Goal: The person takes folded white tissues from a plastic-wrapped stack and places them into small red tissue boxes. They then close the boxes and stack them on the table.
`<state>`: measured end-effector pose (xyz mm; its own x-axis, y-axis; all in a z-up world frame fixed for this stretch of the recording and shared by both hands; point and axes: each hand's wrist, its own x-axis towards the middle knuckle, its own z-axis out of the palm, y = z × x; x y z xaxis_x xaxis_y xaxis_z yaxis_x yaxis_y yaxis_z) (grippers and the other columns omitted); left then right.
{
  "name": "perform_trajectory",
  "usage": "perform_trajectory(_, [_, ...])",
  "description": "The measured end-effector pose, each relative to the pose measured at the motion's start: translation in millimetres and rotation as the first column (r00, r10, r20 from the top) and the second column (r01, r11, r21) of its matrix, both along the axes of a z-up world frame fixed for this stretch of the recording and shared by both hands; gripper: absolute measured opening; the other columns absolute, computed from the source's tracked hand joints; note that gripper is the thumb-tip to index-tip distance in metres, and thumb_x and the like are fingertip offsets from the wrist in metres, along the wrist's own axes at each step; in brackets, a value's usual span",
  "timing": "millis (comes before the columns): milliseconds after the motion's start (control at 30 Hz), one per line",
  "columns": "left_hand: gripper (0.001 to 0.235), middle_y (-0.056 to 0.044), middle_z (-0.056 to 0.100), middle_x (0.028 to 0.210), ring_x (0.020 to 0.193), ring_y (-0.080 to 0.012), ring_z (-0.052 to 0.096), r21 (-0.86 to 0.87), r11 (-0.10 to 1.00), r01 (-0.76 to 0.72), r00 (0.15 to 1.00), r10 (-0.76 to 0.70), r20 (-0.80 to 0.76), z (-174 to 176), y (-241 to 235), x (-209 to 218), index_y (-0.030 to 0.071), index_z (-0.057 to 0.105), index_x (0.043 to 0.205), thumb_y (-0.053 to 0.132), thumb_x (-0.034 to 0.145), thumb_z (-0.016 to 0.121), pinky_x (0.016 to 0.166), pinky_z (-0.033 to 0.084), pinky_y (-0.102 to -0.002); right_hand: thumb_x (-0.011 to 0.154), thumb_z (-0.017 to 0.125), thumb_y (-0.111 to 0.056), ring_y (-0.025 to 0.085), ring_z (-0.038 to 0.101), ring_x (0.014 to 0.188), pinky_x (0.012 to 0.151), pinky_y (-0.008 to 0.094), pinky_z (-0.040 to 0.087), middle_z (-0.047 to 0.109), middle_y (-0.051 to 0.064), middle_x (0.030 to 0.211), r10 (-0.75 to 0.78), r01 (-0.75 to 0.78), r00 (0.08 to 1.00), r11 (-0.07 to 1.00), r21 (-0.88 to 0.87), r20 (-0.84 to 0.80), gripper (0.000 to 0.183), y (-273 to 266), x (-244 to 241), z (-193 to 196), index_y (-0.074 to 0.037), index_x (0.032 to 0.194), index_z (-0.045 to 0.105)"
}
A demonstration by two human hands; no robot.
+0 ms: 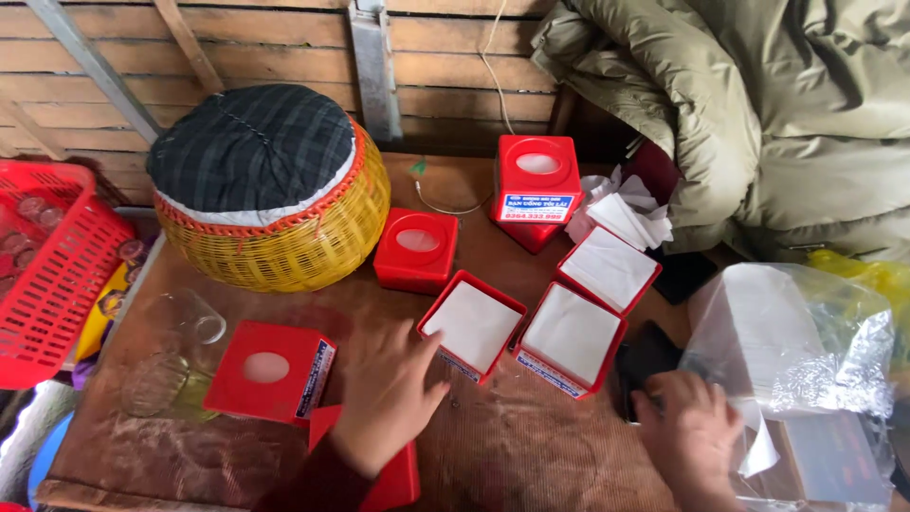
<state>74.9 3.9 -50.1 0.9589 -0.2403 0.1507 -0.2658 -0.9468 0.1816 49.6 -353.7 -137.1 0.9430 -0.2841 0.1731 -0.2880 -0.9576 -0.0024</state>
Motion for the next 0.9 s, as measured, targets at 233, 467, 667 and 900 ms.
perform_trajectory(233, [0.036,-0.013,0.063,0.098,0.091,-0.0326,0.059,-0.023,0.999,0.049,0.992,-0.052,-0.118,-17.3,-13.6,10.6,0.022,0.067,0.101,0.043,0.073,0.076,0.082,0.046,-0.054,0.083,0.066,-0.021,0.017,0.056,0.071,0.076,0.028,0.040,0.069,0.004,0.078,-0.191,0.020,0.963,0.753,0.658,0.189,0.012,-0.2,-24.5,103.0,-0.012,0.091,0.067])
perform_trajectory(467, [0.032,-0.013,0.062,0.083,0.087,-0.0322,0.057,0.058,0.988,0.144,0.906,-0.108,-0.409,5.1,-18.6,-31.5,0.027,0.071,0.093,0.056,0.081,0.064,0.097,0.031,-0.059,0.087,0.054,-0.006,0.007,0.040,0.039,0.037,0.016,0.026,0.047,0.004,0.053,-0.329,-0.245,0.914,0.014,0.970,0.235,0.011,31.3,-40.9,123.3,-0.004,0.096,0.060])
perform_trajectory(667, [0.047,-0.011,0.061,0.065,0.069,-0.0347,0.054,-0.204,0.972,0.113,0.960,-0.160,-0.231,29.3,-22.0,-56.4,0.016,0.061,0.082,0.063,0.077,0.065,0.069,0.042,-0.049,0.088,0.053,-0.008,0.025,0.062,0.068,0.059,0.027,0.044,0.066,0.017,0.081,-0.155,-0.026,0.986,-0.475,0.879,-0.054,0.019,60.6,-34.9,68.1,0.003,0.102,0.061])
perform_trajectory(900, [0.035,-0.007,0.072,0.077,0.064,-0.0115,0.065,-0.763,0.237,-0.601,0.758,-0.132,-0.639,0.9,-22.3,-46.2,0.009,0.061,0.108,0.006,0.074,0.071,0.054,0.054,-0.025,0.074,0.066,-0.004,0.019,0.060,0.094,0.070,0.029,0.050,0.062,0.009,0.111,0.107,-0.040,0.994,0.050,0.998,0.035,0.050,110.0,-3.5,83.7,-0.004,0.122,0.053])
